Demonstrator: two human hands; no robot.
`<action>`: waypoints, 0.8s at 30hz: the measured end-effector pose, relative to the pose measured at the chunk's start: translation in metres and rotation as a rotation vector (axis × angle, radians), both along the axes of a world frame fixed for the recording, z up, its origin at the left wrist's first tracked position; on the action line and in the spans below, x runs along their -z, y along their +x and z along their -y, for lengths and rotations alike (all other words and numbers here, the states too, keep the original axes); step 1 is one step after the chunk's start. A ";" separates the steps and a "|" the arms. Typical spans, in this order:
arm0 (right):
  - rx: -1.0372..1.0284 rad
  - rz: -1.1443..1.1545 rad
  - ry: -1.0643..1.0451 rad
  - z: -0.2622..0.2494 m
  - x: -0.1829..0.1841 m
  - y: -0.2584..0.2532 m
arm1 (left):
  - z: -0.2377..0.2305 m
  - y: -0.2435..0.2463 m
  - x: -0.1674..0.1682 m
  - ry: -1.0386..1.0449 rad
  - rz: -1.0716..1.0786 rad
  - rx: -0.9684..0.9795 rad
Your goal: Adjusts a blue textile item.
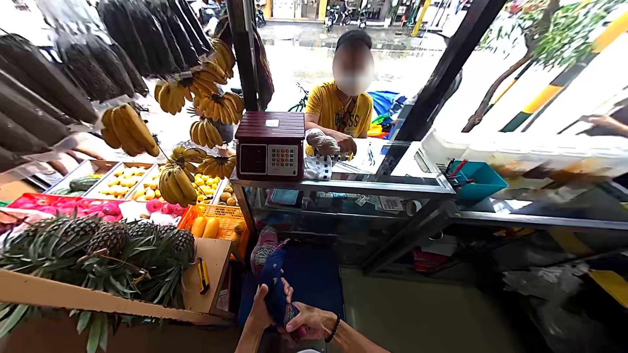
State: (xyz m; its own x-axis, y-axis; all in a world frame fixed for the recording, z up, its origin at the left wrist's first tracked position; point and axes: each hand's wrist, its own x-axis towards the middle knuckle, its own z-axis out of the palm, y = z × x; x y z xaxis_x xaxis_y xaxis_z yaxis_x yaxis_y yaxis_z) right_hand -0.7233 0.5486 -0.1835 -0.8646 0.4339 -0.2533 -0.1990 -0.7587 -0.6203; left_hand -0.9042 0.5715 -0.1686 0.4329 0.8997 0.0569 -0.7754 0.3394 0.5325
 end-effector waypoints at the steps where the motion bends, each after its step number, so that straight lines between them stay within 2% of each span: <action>1: 0.036 0.067 0.059 0.000 -0.005 0.001 | 0.003 0.000 -0.003 -0.039 -0.120 -0.067; 5: 0.143 0.426 0.254 -0.004 -0.024 0.006 | 0.014 0.016 -0.024 -0.337 -0.470 -0.325; 9: 0.285 0.719 0.345 0.005 -0.018 -0.008 | 0.015 0.030 -0.025 -0.541 -0.596 -0.495; 12: 0.366 1.017 0.559 0.016 -0.012 -0.020 | 0.031 0.039 -0.023 -0.619 -0.748 -0.553; 16: 0.421 1.304 0.866 0.044 -0.010 -0.051 | 0.044 0.040 0.002 -0.713 -0.893 -0.541; 19: 0.405 1.222 0.944 0.047 -0.008 -0.049 | 0.040 0.035 0.008 -0.731 -0.823 -0.467; 22: 0.267 0.920 0.717 0.046 -0.027 -0.029 | 0.042 0.029 0.008 -0.653 -0.735 -0.447; 24: 0.156 0.789 0.600 0.048 -0.046 -0.006 | 0.045 0.024 0.010 -0.579 -0.774 -0.445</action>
State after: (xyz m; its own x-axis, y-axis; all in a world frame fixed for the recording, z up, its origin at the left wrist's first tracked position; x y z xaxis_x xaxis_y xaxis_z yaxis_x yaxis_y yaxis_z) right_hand -0.7297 0.5010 -0.1377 -0.4665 0.7718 -0.4321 0.3639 -0.2777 -0.8891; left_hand -0.8802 0.5261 -0.1788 -0.2069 0.7879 -0.5800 -0.4110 0.4680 0.7823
